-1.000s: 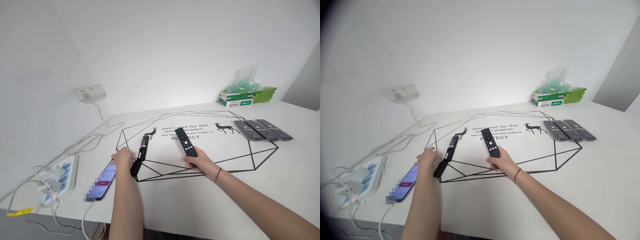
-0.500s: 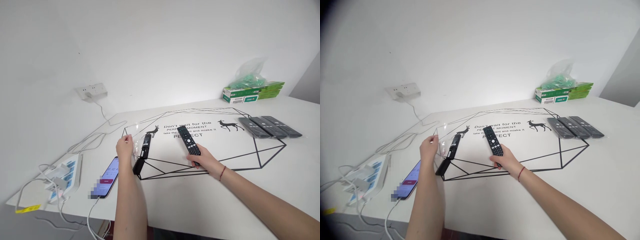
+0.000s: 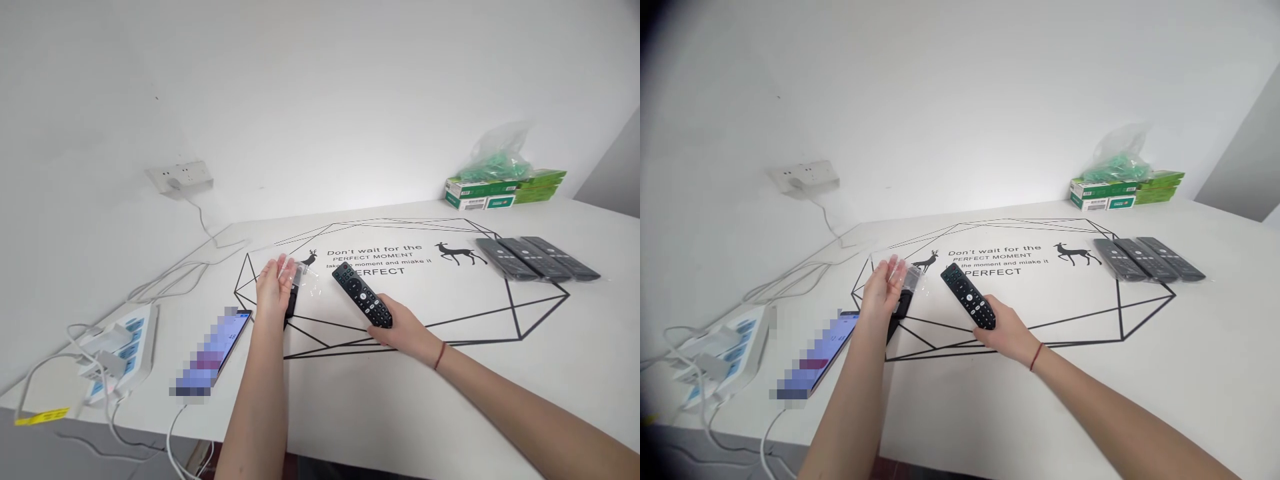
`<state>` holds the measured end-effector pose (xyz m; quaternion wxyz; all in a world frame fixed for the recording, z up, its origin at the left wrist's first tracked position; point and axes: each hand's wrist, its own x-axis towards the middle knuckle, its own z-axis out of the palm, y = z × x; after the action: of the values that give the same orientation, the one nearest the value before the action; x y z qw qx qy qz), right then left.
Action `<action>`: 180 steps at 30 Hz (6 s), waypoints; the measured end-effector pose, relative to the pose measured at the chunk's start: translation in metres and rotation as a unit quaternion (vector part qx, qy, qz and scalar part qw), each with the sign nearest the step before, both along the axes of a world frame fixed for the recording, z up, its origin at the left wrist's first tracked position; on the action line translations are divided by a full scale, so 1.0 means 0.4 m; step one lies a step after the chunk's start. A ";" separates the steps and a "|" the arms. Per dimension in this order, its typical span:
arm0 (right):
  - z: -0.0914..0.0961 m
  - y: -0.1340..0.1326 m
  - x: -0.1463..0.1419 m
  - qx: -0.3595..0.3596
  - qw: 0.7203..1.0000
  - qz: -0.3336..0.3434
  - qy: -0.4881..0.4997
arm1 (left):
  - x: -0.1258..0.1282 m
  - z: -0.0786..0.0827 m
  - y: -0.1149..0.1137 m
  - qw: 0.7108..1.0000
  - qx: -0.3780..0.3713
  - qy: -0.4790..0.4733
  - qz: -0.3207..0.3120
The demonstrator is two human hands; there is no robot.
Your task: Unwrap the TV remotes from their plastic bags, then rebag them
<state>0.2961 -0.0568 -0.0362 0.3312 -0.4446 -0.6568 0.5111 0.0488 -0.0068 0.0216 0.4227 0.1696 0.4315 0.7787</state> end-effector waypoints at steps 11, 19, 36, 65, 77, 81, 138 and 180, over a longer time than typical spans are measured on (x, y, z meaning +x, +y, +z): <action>-0.005 0.004 0.001 0.068 0.997 0.006 -0.036 | 0.046 0.004 0.006 0.997 0.013 -0.068 -0.043; 0.000 -0.001 0.001 0.102 0.994 0.022 -0.045 | 0.047 0.004 0.003 0.998 0.022 -0.049 -0.027; 0.011 0.009 0.005 0.126 0.990 0.011 -0.060 | 0.126 -0.008 -0.006 0.981 -0.016 -0.002 -0.193; 0.060 0.020 0.045 0.156 0.981 0.017 -0.117 | 0.185 -0.042 -0.024 0.961 0.020 0.041 -0.271; 0.065 0.028 0.051 0.148 0.984 -0.041 -0.092 | 0.181 -0.052 -0.017 0.980 0.009 0.036 -0.193; 0.068 0.026 0.050 0.152 0.982 -0.085 -0.074 | 0.175 -0.042 -0.015 0.985 0.006 0.017 -0.174; 0.078 0.019 0.052 -0.046 0.978 0.125 0.160 | 0.228 -0.070 -0.035 0.949 -0.036 0.083 -0.300; 0.055 0.051 0.053 0.107 0.987 -0.067 0.096 | 0.266 -0.090 -0.070 0.836 0.061 0.349 -0.419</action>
<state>0.3174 -0.0363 -0.0144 0.4721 -0.3983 -0.6417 0.4546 0.1550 -0.0347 -0.0144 0.5186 0.6199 0.3901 0.4411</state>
